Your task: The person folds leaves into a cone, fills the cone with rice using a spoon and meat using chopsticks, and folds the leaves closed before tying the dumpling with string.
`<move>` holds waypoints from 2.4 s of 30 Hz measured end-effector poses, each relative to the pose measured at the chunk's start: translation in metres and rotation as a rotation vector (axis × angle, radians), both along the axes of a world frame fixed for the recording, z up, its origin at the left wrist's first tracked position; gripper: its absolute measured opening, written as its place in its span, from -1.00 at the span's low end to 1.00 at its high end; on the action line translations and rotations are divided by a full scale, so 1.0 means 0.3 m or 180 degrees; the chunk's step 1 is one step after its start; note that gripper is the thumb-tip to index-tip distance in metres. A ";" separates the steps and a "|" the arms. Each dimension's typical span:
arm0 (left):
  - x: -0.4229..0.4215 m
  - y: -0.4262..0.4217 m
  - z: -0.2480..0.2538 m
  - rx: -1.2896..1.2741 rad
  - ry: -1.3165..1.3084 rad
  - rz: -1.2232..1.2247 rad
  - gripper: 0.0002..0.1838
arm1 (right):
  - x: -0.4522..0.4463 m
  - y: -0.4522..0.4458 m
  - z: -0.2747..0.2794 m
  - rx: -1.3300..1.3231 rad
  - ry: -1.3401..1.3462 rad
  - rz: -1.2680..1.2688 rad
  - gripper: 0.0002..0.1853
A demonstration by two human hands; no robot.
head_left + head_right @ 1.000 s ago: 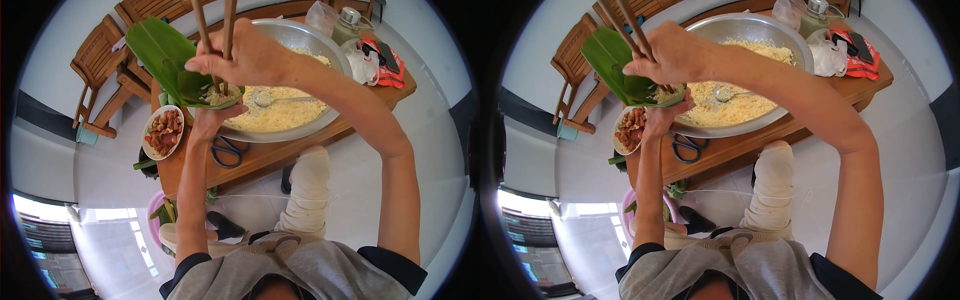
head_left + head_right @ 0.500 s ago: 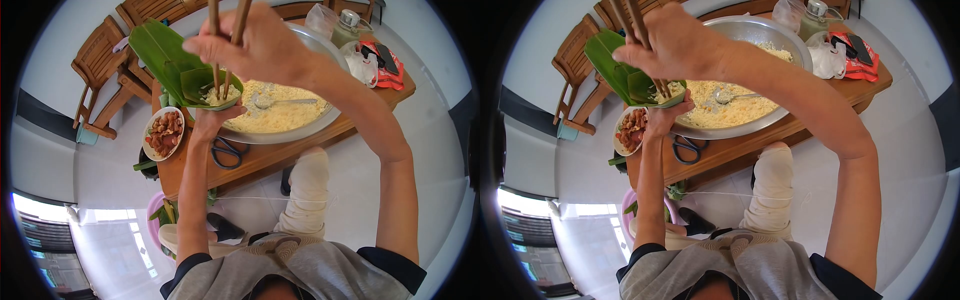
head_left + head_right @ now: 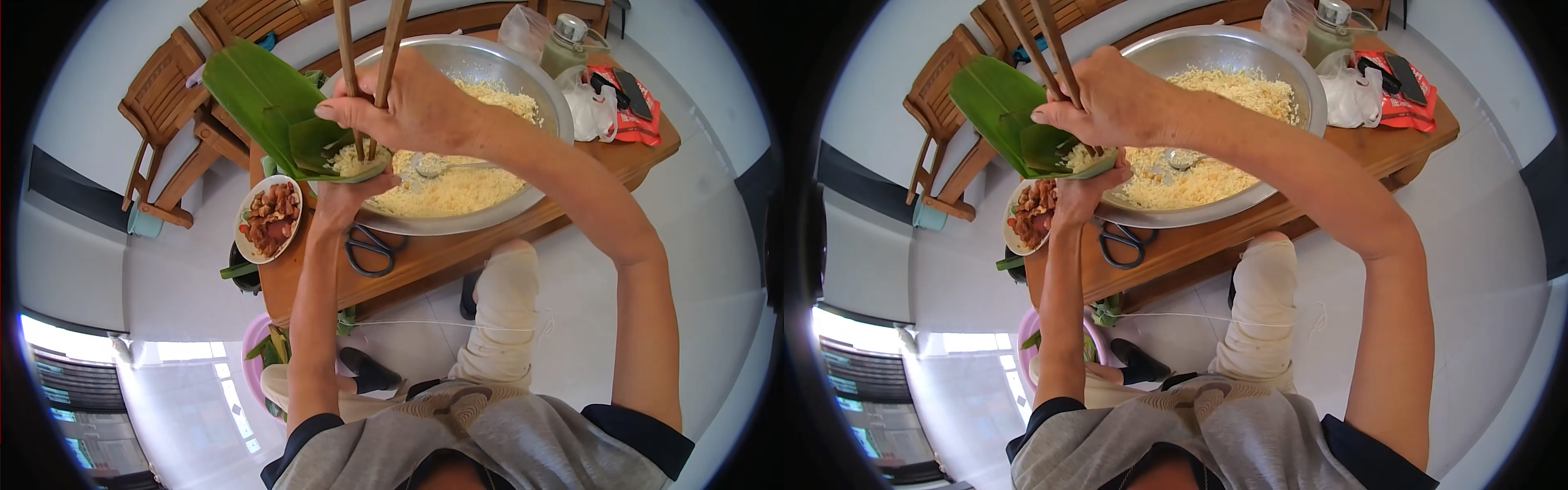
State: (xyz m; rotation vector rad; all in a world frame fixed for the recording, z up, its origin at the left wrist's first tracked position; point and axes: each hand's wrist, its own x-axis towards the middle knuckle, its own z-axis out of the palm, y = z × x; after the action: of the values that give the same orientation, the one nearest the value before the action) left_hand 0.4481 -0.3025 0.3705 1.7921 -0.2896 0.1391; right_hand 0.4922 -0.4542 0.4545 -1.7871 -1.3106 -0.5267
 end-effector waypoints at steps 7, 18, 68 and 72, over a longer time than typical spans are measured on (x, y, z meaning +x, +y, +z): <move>-0.011 -0.004 -0.006 0.0036 -0.0007 0.0106 -0.82 | -0.032 0.014 0.009 0.0410 0.0010 0.0030 -0.64; -0.020 -0.016 0.016 0.0201 0.0028 0.0146 -0.82 | -0.022 -0.021 0.019 0.0448 0.0110 -0.0024 -0.63; -0.010 0.002 -0.005 0.0149 -0.0020 0.0089 -0.81 | -0.013 0.033 -0.009 0.0259 0.0058 0.0113 -0.62; -0.003 0.004 -0.019 -0.0315 0.0195 0.0260 -0.78 | -0.035 -0.020 0.078 0.0585 0.0290 0.0079 -0.63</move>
State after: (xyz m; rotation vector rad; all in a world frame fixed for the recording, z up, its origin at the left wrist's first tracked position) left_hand 0.4471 -0.3014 0.3649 1.7072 -0.1630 0.1536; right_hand 0.4817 -0.4602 0.4780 -1.6231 -1.1816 -0.5284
